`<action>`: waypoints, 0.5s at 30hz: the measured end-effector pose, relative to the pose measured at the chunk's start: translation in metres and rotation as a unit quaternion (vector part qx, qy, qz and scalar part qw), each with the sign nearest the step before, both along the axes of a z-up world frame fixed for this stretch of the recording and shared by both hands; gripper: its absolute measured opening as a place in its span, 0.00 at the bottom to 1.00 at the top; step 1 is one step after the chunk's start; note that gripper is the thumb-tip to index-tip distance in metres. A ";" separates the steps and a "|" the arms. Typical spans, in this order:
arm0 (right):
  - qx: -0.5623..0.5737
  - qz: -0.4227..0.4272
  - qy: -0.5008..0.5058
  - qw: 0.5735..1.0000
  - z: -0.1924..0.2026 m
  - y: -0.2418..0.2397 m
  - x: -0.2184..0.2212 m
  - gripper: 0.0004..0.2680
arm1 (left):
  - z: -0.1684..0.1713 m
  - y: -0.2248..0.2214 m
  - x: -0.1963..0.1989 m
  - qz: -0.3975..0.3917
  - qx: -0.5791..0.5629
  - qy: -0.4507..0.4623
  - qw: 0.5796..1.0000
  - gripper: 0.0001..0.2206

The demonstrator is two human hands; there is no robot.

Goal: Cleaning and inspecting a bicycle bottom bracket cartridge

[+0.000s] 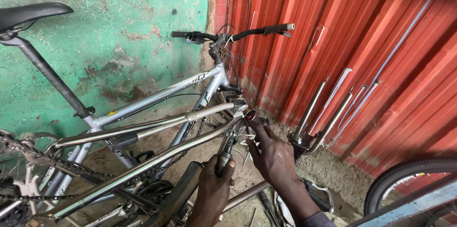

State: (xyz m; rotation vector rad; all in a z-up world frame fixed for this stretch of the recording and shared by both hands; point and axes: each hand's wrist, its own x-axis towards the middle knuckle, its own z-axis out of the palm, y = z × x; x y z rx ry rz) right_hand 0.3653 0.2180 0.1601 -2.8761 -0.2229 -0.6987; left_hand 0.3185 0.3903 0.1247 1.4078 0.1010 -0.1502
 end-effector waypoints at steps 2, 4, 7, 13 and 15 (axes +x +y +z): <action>0.054 0.056 -0.041 0.996 0.006 0.000 -0.002 0.15 | 0.008 -0.001 -0.005 0.002 0.017 0.012 1.000 0.08; 0.109 0.113 -0.082 0.984 0.007 -0.002 0.000 0.12 | 0.016 -0.001 -0.009 0.006 0.035 0.024 0.999 0.09; 0.075 0.111 -0.055 0.989 0.005 -0.007 0.012 0.24 | 0.024 -0.002 -0.012 -0.024 0.067 0.045 0.996 0.11; 0.068 -0.017 0.077 0.995 0.038 0.013 -0.005 0.21 | 0.016 0.000 -0.010 -0.024 0.085 0.042 0.995 0.15; 0.236 0.048 0.143 0.960 0.043 0.021 -0.015 0.25 | 0.005 0.002 -0.008 -0.012 0.042 0.020 0.999 0.09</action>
